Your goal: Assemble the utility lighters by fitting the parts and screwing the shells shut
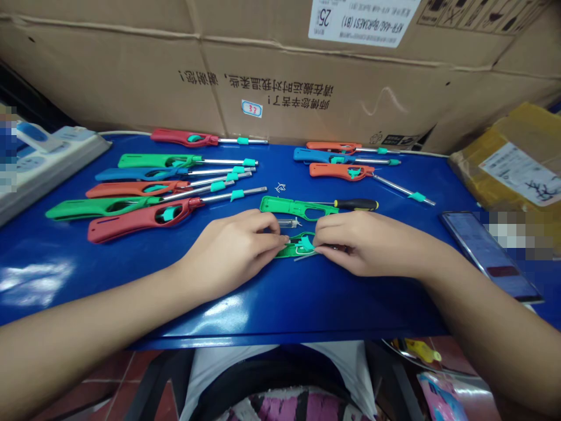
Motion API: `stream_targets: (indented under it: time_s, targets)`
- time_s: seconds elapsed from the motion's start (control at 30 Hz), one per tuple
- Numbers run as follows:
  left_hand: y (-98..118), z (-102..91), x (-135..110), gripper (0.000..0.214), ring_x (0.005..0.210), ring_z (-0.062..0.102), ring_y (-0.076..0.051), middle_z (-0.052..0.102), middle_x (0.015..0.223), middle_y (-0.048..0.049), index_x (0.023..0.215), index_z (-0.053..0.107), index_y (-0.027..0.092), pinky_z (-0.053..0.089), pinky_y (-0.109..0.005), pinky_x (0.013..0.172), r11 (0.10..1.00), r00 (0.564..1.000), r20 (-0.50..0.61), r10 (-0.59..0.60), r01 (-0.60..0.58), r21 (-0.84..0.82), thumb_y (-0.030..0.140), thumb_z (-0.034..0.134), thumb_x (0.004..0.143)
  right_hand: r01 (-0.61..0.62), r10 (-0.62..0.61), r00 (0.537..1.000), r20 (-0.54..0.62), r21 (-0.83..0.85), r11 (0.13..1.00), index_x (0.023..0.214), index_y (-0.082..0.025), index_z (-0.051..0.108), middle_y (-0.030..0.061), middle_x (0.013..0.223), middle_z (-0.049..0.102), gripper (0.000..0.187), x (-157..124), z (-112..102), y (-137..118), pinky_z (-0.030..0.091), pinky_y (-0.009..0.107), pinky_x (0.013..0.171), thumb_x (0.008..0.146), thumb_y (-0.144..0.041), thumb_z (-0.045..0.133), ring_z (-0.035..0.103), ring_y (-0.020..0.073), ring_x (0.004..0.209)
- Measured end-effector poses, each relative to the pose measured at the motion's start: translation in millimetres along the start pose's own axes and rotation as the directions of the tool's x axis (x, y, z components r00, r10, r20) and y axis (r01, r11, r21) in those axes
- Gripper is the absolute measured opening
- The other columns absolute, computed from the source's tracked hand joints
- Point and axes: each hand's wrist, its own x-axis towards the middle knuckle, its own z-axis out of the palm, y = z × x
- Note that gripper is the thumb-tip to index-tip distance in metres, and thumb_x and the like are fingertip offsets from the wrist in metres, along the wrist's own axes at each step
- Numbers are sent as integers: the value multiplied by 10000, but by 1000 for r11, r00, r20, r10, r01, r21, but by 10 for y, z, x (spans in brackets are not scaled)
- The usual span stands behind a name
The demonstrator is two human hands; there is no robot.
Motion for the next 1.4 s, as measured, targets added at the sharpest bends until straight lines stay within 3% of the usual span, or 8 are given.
stream_targets:
  time_s: [0.2, 0.4, 0.6, 0.73, 0.97, 1.1, 1.27, 1.4]
  targets:
    - [-8, 32, 9, 213, 913, 702, -184, 771, 1045, -18, 1135, 759, 211, 548, -289, 762, 999, 1000, 9, 6, -5, -32, 258, 583, 1023, 3, -2, 1000, 9, -46, 999, 848, -162, 678, 44, 857, 645, 232, 1, 21, -9, 462, 313, 724, 1005, -149, 508, 615, 180, 805]
    - [-52, 48, 16, 242, 876, 684, -170, 759, 1000, -7, 1053, 798, 247, 531, -268, 694, 999, 1000, 2, 15, -15, -40, 267, 557, 1039, -67, 67, 998, 14, 16, 998, 863, -163, 672, 46, 888, 662, 220, 44, 34, 2, 468, 310, 744, 1024, -192, 526, 626, 178, 822]
    - [-9, -58, 13, 276, 881, 657, -250, 744, 1029, -68, 1175, 755, 148, 547, -362, 673, 946, 973, 114, 203, -225, 235, 206, 529, 1029, -100, 100, 995, -7, 78, 992, 882, -166, 673, 44, 899, 675, 173, 63, 42, 9, 467, 303, 769, 1010, -178, 557, 629, 172, 830]
    - [-13, -100, 29, 305, 888, 657, -260, 744, 1047, -79, 1208, 728, 114, 568, -390, 691, 924, 953, 162, 257, -291, 250, 192, 490, 1035, -81, 82, 997, -4, 85, 993, 887, -158, 668, 42, 901, 667, 170, 53, 43, 16, 464, 304, 767, 1013, -175, 555, 621, 171, 835]
    - [-27, -139, 34, 402, 975, 671, -258, 725, 1146, -99, 1350, 655, 147, 595, -413, 824, 963, 963, 177, 203, -230, 144, 362, 471, 1065, -78, 83, 996, -39, 106, 991, 900, -160, 651, 38, 942, 633, 126, 48, 44, 20, 468, 295, 783, 1005, -178, 583, 605, 164, 862]
    - [9, -136, 23, 361, 947, 667, -253, 694, 1124, -89, 1329, 676, 197, 594, -406, 781, 973, 956, 233, 178, -207, 107, 322, 474, 1057, -81, 84, 996, -37, 89, 993, 897, -162, 647, 37, 931, 624, 161, 43, 46, 27, 463, 305, 764, 1022, -222, 566, 597, 167, 845]
    - [80, -108, 25, 349, 918, 661, -243, 676, 1067, -87, 1292, 699, 191, 583, -383, 742, 981, 963, 213, 164, -181, 65, 279, 457, 1056, -13, 16, 999, -42, 70, 997, 1024, -178, 640, 37, 990, 630, 117, 17, 54, 4, 452, 306, 745, 1016, -273, 574, 601, 175, 883]
    - [102, -111, 17, 343, 894, 653, -249, 681, 1034, -87, 1223, 731, 187, 576, -401, 736, 982, 970, 198, 144, -164, 90, 272, 443, 1056, 9, -9, 1000, 25, 1, 1000, 1073, -208, 635, 35, 1074, 622, 113, 7, 64, -65, 426, 294, 675, 975, -265, 629, 595, 164, 830]
